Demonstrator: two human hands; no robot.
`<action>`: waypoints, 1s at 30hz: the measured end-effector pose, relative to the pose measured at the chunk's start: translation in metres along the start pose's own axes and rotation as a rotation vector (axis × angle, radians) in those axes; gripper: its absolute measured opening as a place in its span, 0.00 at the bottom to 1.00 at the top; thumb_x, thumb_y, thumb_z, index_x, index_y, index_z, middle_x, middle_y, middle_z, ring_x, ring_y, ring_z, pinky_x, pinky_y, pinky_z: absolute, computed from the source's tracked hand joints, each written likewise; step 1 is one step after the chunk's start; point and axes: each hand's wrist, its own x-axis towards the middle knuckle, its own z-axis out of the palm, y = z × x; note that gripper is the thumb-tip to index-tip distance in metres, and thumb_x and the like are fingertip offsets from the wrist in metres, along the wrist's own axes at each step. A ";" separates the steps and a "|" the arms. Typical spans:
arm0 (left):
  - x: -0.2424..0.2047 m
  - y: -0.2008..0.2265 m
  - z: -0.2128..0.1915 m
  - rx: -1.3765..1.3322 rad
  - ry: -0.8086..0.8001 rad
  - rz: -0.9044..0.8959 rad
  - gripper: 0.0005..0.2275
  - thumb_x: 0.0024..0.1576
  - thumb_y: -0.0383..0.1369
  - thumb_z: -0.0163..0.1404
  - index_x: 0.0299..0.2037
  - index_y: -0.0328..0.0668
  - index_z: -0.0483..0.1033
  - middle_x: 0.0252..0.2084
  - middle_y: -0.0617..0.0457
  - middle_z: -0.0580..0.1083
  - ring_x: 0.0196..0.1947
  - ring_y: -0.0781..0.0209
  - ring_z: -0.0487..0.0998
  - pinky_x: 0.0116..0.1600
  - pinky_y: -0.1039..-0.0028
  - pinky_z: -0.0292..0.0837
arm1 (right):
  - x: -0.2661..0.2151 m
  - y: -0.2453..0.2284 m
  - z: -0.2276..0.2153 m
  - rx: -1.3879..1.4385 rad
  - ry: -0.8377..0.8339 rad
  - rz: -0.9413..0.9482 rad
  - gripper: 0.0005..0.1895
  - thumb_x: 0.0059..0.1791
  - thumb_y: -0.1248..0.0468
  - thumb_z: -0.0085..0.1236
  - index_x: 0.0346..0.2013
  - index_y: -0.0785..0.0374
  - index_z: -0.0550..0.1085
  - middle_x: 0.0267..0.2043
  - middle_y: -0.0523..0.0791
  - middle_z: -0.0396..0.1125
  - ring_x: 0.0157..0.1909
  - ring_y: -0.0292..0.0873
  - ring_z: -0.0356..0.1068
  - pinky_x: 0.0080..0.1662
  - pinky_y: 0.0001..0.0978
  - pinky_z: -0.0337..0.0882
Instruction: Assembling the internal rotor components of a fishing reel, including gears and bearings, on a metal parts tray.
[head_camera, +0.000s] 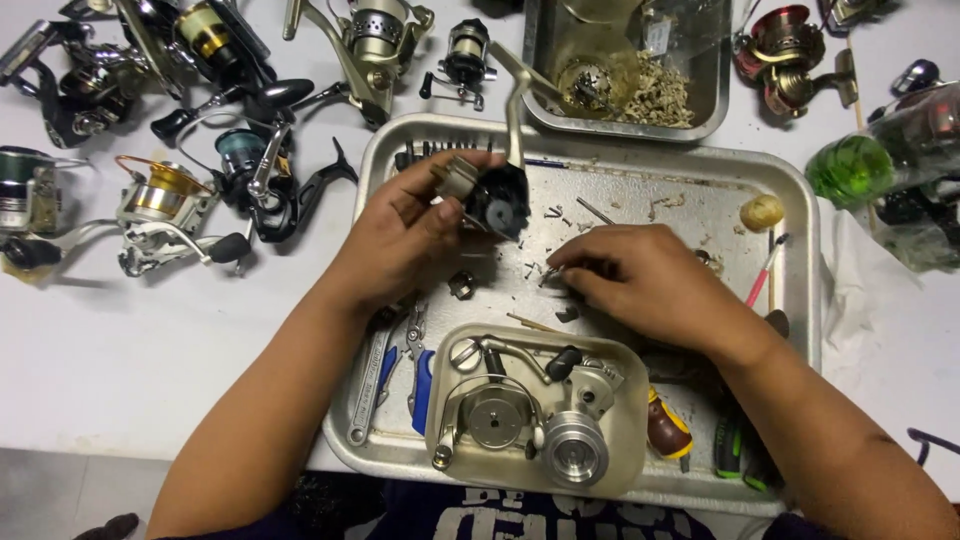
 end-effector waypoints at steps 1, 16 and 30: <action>0.000 -0.002 0.000 -0.005 -0.003 0.001 0.24 0.64 0.45 0.51 0.65 0.42 0.65 0.69 0.35 0.62 0.65 0.35 0.70 0.61 0.54 0.82 | 0.001 -0.001 0.004 -0.003 0.000 0.005 0.13 0.49 0.61 0.58 0.47 0.52 0.82 0.49 0.40 0.79 0.48 0.40 0.79 0.51 0.35 0.74; 0.004 0.004 0.007 -0.407 0.224 -0.022 0.20 0.63 0.37 0.49 0.64 0.44 0.63 0.68 0.37 0.60 0.65 0.36 0.65 0.62 0.41 0.76 | -0.018 0.014 -0.047 -0.187 0.194 -0.110 0.12 0.52 0.63 0.57 0.49 0.61 0.79 0.47 0.50 0.77 0.45 0.46 0.78 0.50 0.39 0.79; 0.056 0.019 0.043 -0.501 0.346 -0.160 0.19 0.60 0.47 0.46 0.53 0.43 0.73 0.55 0.41 0.70 0.53 0.40 0.79 0.51 0.40 0.85 | -0.062 0.073 -0.070 -0.476 0.342 0.051 0.11 0.52 0.63 0.60 0.47 0.64 0.81 0.38 0.54 0.77 0.39 0.58 0.76 0.43 0.51 0.71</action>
